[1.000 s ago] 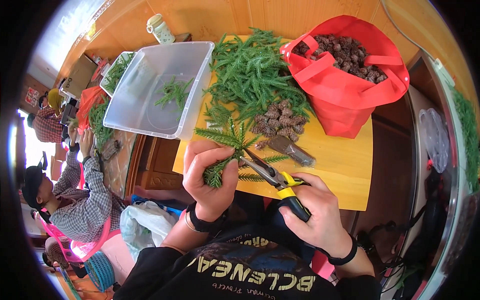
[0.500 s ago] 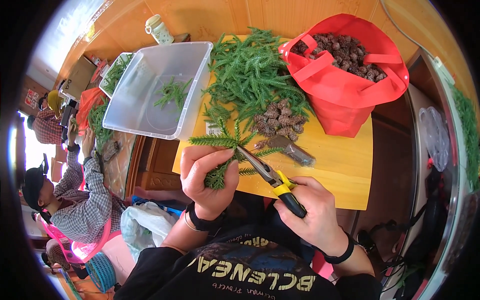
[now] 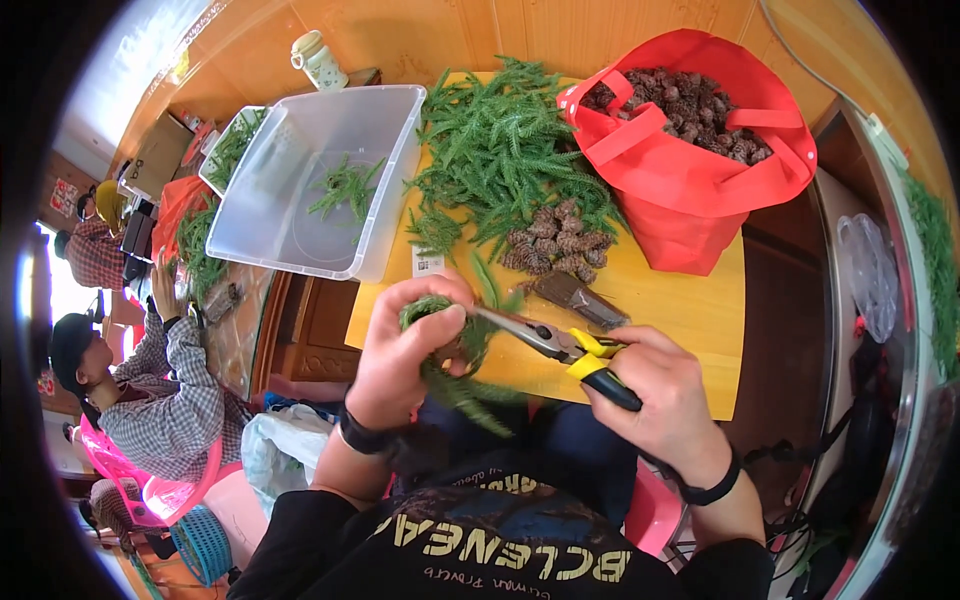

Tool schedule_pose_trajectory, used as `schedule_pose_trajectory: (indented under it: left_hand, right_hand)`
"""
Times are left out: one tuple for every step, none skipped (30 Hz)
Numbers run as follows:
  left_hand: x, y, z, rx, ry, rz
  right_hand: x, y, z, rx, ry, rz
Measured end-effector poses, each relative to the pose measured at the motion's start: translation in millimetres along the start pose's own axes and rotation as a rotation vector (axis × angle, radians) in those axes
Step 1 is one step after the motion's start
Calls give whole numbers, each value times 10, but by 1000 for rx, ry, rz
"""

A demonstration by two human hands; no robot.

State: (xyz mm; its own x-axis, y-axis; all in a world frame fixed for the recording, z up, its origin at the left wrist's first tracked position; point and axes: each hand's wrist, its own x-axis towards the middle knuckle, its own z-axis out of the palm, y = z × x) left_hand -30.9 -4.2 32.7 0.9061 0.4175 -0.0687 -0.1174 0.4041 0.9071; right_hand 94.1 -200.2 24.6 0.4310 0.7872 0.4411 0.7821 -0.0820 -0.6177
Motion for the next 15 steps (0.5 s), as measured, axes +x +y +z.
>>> schedule_pose_trajectory:
  left_hand:
    - [5,52,-63,-121,-75,-184]
    - [9,67,-81,-137,-75,-314]
    - [19,84,-107,-137,-77,-314]
    - [30,94,-137,-101,-116,-336]
    - [37,96,-150,-65,-156,-359]
    - [28,77,-110,-64,-157,-358]
    - [8,30,-30,48,-43,-131]
    - [4,-1,24,159,70,96]
    - [30,-56,9,420,116,349]
    - [46,-101,5,420,115,350]
    - [54,-142,7,631,197,599]
    - [60,-172,16,838,276,849]
    - [57,-177,35,843,310,878]
    - [58,-186,43,841,308,878]
    - [55,-187,44,856,353,934]
  right_hand:
    - [25,29,-46,-25,-43,-66]
    - [47,63,-88,-50,-85,-132]
    - [71,95,-130,-53,-117,-181]
    - [83,92,-149,-54,-116,-180]
    - [91,87,-166,-27,-142,-156]
    - [102,82,-172,0,-167,-133]
    - [95,70,-163,0,-166,-134]
    - [71,44,-143,32,-174,-47]
    - [43,14,-129,62,-182,41]
    - [16,-2,-104,61,-181,41]
    - [-13,-13,-67,89,-183,72]
    - [-35,-27,-38,116,-184,105]
    - [-41,-56,-18,141,-201,144]
    - [-61,-57,2,140,-200,145]
    - [-79,-45,36,164,-169,178]
